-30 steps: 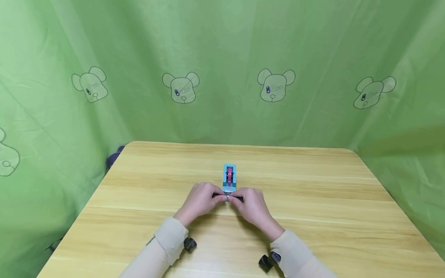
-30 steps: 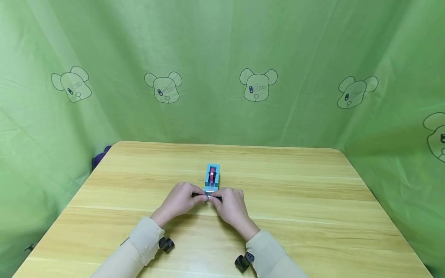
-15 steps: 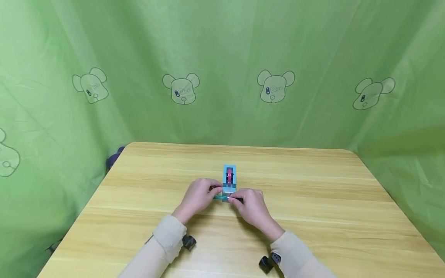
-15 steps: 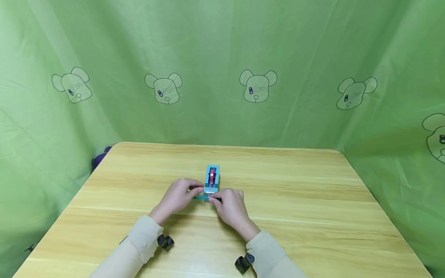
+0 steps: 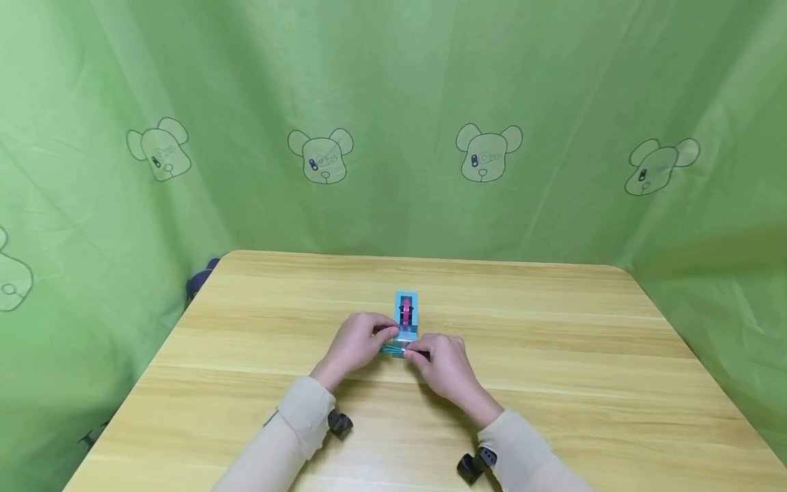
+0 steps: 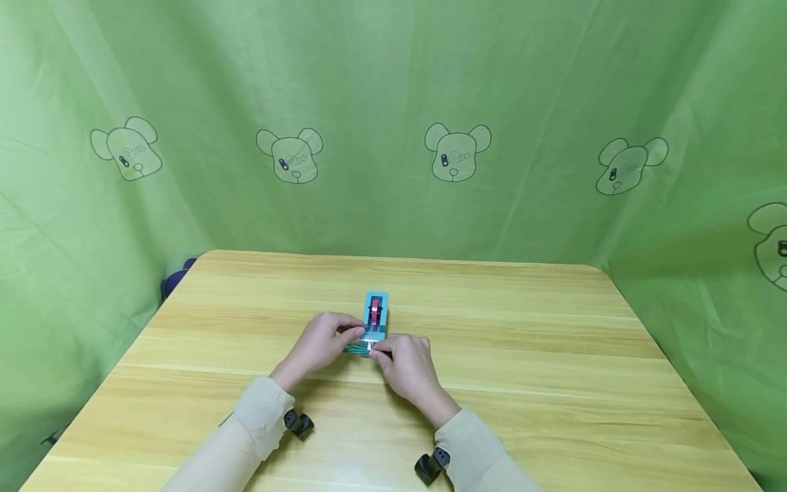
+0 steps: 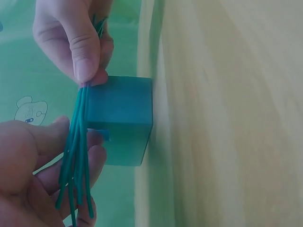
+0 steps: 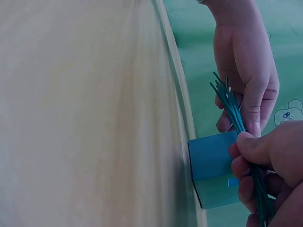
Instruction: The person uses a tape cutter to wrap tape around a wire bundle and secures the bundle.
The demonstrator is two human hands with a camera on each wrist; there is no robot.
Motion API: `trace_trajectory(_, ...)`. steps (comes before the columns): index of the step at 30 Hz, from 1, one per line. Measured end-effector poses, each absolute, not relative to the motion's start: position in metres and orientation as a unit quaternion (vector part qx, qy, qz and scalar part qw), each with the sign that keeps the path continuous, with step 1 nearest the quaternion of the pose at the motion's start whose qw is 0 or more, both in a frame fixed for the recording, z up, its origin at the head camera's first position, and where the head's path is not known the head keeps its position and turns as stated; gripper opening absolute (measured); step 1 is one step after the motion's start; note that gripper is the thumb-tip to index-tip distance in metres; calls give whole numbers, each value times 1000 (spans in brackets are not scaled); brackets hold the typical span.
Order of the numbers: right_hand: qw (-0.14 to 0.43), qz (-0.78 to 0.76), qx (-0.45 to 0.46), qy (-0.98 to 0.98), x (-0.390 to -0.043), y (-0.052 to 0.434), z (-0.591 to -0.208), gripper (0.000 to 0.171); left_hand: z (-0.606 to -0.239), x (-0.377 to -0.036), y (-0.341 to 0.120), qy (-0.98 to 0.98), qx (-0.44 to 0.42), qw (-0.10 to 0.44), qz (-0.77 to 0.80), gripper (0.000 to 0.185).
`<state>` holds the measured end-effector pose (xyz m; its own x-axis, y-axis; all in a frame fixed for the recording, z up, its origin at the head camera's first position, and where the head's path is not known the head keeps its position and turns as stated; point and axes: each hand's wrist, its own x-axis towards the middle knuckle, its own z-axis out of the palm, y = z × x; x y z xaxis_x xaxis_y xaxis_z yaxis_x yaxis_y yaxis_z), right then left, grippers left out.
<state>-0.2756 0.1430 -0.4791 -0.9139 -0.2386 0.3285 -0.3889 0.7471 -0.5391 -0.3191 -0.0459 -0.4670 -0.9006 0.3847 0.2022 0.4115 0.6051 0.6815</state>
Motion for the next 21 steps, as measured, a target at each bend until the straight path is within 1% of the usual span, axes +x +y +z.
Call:
trace_trajectory(6,114,319,171,-925,-276,144,-480,4,-470,-321,-47,-881,-228,5,-415,16)
trace_trajectory(14,112,313,177,-926,-278,144,-481,7,-472,-324,-49,-872,-233,-9,-430,13)
trace_trajectory(21,105,311,181,-927,-280,145,-481,8,-475,-326,-48,-875,-232,-7,-425,12)
